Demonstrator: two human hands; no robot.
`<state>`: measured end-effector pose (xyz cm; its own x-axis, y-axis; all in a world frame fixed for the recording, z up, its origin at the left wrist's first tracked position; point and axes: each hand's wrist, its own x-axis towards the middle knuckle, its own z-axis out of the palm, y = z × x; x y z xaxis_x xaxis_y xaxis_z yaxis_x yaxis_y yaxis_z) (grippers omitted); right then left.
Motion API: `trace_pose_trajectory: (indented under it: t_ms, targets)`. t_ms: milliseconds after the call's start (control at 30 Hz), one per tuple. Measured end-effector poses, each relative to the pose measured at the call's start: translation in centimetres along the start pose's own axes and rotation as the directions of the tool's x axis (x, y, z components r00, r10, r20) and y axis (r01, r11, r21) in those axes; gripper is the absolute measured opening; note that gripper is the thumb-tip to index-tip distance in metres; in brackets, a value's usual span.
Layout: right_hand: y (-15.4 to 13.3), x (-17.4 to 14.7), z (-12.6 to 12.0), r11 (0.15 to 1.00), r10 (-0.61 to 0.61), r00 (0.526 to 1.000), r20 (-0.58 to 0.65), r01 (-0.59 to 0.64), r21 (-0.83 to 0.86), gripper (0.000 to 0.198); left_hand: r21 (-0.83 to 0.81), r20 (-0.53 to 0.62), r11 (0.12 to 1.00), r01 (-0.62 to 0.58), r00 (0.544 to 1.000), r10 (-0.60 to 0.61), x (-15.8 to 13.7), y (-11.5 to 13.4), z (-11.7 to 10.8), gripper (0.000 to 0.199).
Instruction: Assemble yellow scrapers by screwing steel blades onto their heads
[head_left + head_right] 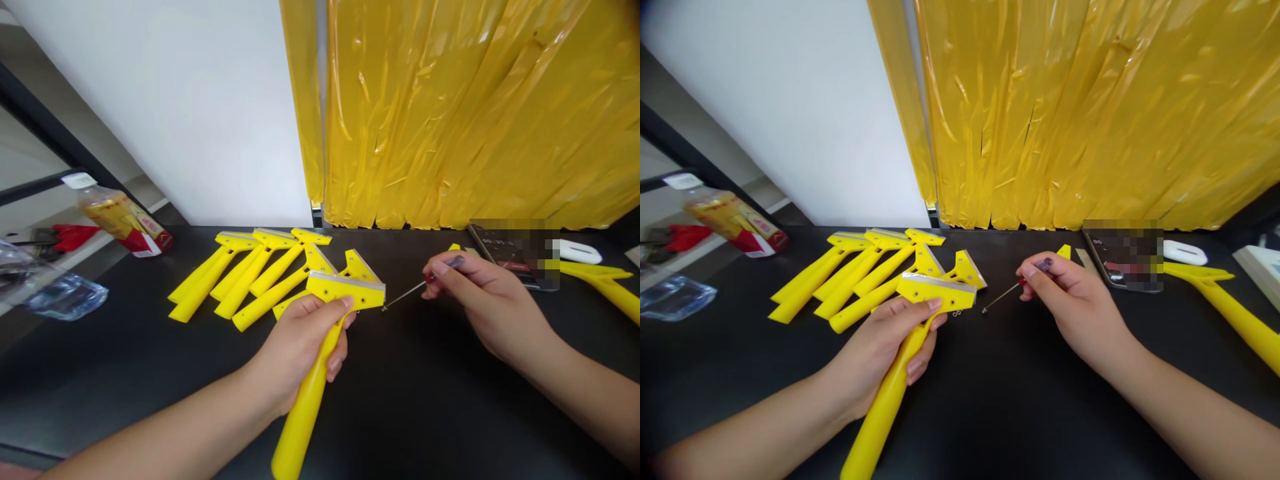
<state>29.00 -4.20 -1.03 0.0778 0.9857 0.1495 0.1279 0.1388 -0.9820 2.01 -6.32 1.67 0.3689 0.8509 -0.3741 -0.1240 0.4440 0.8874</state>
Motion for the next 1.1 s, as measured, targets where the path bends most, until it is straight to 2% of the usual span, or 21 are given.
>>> trace_pose_trajectory:
  t_ms: [133, 300, 733, 933, 1100]
  targets:
    - [-0.7, -0.6, -0.3, 0.961, -0.117, 0.992, 0.050, 0.126, -0.246, 0.029, 0.000, 0.002, 1.000, -0.001, 1.000, 0.001, 0.0, 0.0, 0.0, 0.036]
    - [-1.3, -1.4, -0.1, 0.919, -0.148, 0.986, 0.081, 0.168, -0.358, 0.030, 0.011, -0.002, 1.000, -0.007, 1.000, 0.007, 0.1, 0.1, 0.1, 0.036]
    - [-1.5, -1.6, 0.1, 0.888, -0.176, 0.981, 0.082, 0.194, -0.417, 0.029, 0.010, -0.007, 1.000, 0.006, 1.000, -0.006, -0.1, 0.1, 0.1, 0.036]
    - [-0.9, -1.5, 0.1, 0.906, -0.131, 0.989, 0.061, 0.145, -0.398, 0.030, 0.018, -0.008, 1.000, -0.002, 1.000, 0.002, 0.1, 0.2, 0.2, 0.036]
    - [0.1, -1.0, 0.2, 0.949, -0.047, 0.998, 0.044, 0.058, -0.310, 0.031, 0.025, 0.000, 1.000, -0.002, 1.000, 0.002, 0.2, 0.2, 0.1, 0.036]
